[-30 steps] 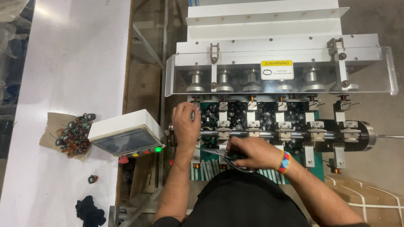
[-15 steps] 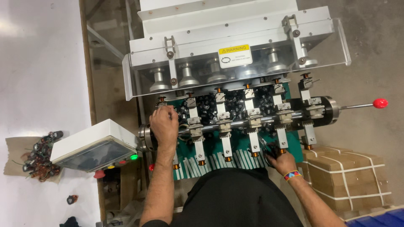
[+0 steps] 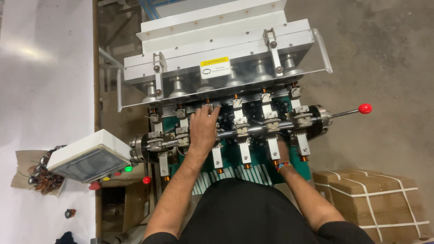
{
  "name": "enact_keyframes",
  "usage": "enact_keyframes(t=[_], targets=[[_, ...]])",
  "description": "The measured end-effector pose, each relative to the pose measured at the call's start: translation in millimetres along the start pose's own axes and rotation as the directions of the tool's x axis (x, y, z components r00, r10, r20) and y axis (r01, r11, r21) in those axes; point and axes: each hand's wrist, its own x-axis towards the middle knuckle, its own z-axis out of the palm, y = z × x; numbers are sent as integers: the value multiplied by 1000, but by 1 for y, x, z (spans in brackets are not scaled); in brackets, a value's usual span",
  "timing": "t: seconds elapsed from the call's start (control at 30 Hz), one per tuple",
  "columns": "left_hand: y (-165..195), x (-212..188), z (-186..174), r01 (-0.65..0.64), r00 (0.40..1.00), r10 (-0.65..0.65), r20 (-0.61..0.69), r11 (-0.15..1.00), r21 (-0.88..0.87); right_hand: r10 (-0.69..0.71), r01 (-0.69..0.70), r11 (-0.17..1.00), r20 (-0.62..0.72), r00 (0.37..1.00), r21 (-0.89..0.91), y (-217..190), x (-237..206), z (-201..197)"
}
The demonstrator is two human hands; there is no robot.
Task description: The person sits at a multi-spool winding machine, handling small copper coil components and white strips. They place and remove parts from the machine stations, pull the red-handled lever to run the machine, and use scissors to trim material from a component.
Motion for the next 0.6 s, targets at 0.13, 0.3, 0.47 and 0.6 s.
enact_keyframes(t=[0.13, 0.3, 0.47, 0.6], targets=[[11, 15, 19, 55, 998, -50, -35, 989, 135, -206, 130, 898, 140, 968, 421, 3, -60, 2], [22, 11, 36, 53, 988, -28, -153, 985, 163, 25, -299, 751, 427, 904, 589, 42, -127, -7], [25, 14, 64, 182, 982, -167, -89, 962, 203, 338, -635, 680, 612, 715, 367, 95, -148, -20], [22, 21, 76, 253, 964, -265, -1, 920, 298, 199, -465, 814, 585, 786, 348, 122, -154, -29]])
